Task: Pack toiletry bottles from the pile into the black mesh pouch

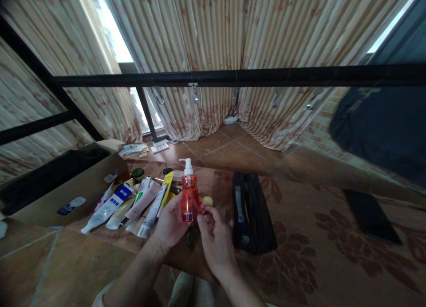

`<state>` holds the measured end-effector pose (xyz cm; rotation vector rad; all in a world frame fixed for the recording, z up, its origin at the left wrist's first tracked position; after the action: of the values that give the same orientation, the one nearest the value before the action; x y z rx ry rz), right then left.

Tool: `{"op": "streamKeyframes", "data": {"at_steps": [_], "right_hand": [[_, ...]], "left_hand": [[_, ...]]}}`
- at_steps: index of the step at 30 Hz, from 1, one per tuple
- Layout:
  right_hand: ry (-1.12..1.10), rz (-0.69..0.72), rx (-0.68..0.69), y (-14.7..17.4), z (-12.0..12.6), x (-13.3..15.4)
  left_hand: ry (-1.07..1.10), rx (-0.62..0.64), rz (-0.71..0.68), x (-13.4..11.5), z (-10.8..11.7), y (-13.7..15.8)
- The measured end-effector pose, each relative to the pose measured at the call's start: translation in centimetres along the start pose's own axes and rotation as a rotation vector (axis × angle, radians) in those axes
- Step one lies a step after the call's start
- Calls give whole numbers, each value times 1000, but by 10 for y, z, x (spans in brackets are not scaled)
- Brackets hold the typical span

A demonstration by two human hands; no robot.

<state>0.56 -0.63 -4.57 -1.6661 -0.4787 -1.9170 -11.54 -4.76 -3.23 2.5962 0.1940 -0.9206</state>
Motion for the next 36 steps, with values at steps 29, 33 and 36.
{"op": "streamKeyframes", "data": {"at_steps": [29, 33, 36], "right_hand": [[-381, -241, -15, 3, -1, -16], [-382, -252, -17, 3, 1, -17], [-381, -246, -10, 2, 2, -19]], "left_hand": [[8, -56, -16, 15, -2, -10], [9, -50, -22, 16, -2, -12], [14, -39, -23, 17, -2, -12]]}}
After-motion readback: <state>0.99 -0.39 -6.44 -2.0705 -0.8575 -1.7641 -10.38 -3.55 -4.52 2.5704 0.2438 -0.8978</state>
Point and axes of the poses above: each hand's wrist, its own y-axis away from the middle knuckle, its own z-axis out of the back of the hand, x = y × z, the point moved 3 cm from there along -y, towards the middle knuckle, and after that the axes turned 7 degrees about z, right-handed, at the moved point
